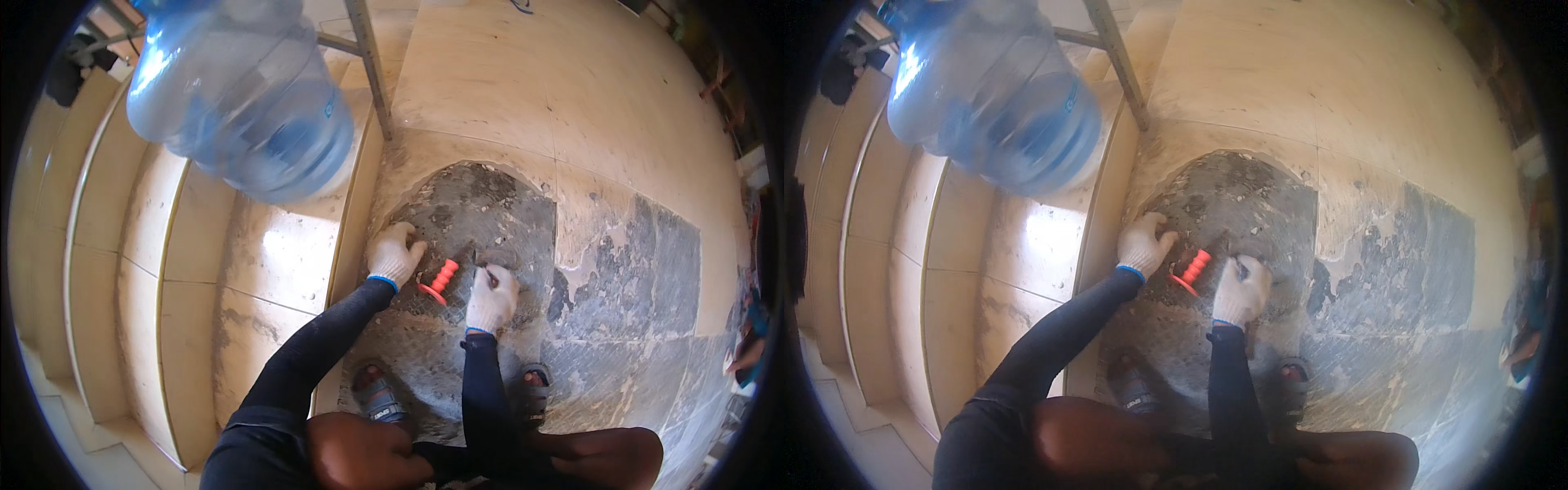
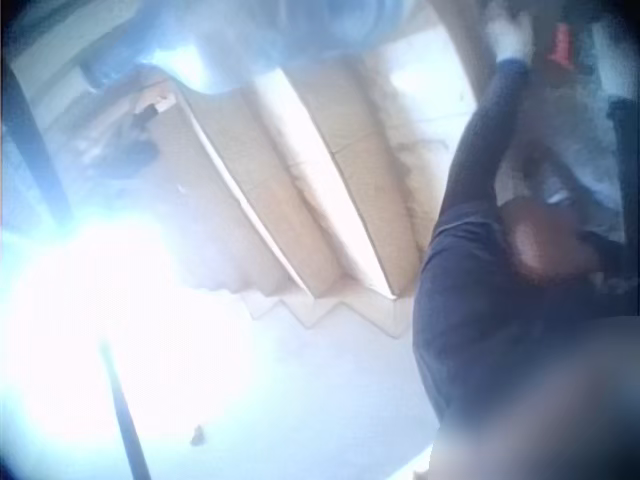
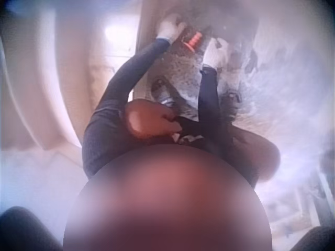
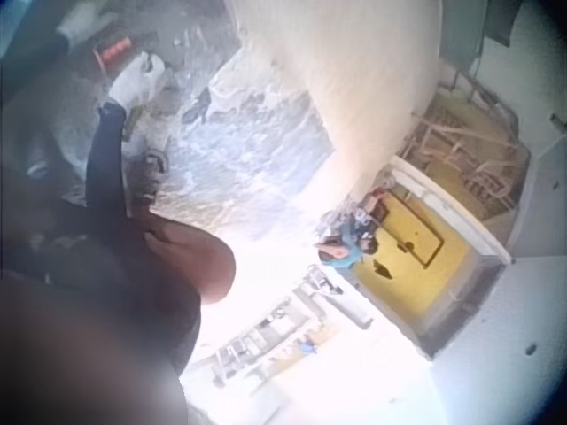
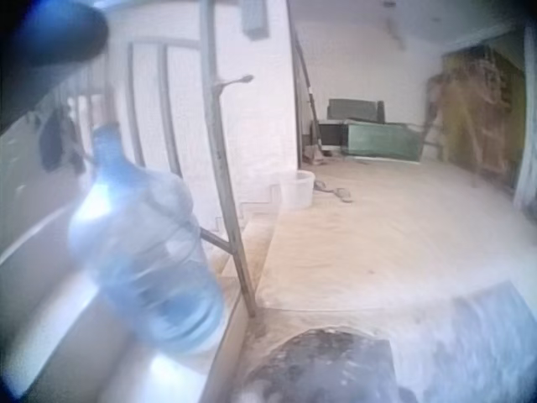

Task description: The person uses a hammer and a red chisel to break and remove floor tiles near a staircase. They repeatedly strike the chisel to fracture tiles and clear debris from the exposed subfloor.

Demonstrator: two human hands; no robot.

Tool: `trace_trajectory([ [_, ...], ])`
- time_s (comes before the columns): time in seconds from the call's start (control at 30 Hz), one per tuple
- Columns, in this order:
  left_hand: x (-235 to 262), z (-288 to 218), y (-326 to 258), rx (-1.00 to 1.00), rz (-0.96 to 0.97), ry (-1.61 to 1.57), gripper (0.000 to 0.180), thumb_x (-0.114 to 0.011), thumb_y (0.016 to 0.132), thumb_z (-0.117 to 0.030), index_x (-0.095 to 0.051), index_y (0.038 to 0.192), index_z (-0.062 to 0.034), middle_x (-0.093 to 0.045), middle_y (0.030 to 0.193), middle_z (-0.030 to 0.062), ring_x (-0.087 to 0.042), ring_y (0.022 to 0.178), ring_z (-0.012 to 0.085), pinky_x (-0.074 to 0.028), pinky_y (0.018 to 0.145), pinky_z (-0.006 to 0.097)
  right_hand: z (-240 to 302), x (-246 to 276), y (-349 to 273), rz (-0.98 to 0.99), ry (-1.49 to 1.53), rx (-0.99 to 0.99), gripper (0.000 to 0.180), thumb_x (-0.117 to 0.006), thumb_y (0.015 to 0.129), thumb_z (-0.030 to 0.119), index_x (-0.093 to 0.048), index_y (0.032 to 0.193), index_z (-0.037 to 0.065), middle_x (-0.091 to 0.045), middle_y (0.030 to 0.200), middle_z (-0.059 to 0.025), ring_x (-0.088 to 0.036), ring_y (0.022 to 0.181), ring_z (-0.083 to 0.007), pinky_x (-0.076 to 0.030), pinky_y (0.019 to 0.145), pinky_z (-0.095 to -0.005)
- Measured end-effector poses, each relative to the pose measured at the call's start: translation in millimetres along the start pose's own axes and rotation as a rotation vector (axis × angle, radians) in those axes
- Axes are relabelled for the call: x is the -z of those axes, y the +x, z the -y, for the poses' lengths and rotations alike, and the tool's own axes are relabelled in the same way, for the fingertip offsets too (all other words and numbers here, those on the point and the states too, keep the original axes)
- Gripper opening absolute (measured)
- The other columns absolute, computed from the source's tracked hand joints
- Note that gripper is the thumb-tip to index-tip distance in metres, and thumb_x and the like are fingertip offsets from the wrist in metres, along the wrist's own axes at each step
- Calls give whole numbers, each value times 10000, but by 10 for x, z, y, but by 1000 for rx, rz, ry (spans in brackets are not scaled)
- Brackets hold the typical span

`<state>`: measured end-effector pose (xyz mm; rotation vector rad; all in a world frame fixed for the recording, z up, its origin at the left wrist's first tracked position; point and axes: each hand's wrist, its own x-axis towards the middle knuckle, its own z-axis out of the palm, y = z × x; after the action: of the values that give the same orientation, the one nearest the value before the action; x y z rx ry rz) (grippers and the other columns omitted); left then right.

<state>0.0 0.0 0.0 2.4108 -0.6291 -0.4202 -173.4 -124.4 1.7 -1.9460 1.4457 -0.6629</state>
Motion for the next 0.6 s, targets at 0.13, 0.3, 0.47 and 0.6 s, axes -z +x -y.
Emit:
trace_trajectory([
  [0.13,302,-310,15,-133,-37,-116,397,-802,937,-400,-791,1176,-83,-800,1108,209,-760,1075,402,-581,959,502,314,-492,199,247,190,234,257,-835,914,251,-830,1090,64,-792,1116,-164,-750,1078,-355,-576,945,-448],
  [0.3,1058,-308,155,-386,-549,-224,139,-808,923,-217,-781,993,-100,-775,883,112,-765,841,316,-590,778,443,750,-1216,555,348,-30,401,340,-839,903,338,-831,1170,128,-761,1075,-173,-732,1042,-385,-571,905,-494],
  [0.47,1607,101,26,-116,-679,-195,173,-782,974,-254,-789,1022,-88,-748,786,137,-729,668,297,-561,651,412,908,-1553,672,188,-212,610,343,-882,863,355,-839,1141,158,-734,1114,-158,-708,1049,-396,-564,920,-509],
  [0.6,1582,159,1,-157,-433,79,233,-800,964,-351,-781,1005,-123,-716,765,134,-724,706,348,-547,643,462,999,-1702,719,252,-269,692,301,-899,855,370,-860,1076,170,-722,1125,-160,-700,1062,-408,-560,913,-522],
])
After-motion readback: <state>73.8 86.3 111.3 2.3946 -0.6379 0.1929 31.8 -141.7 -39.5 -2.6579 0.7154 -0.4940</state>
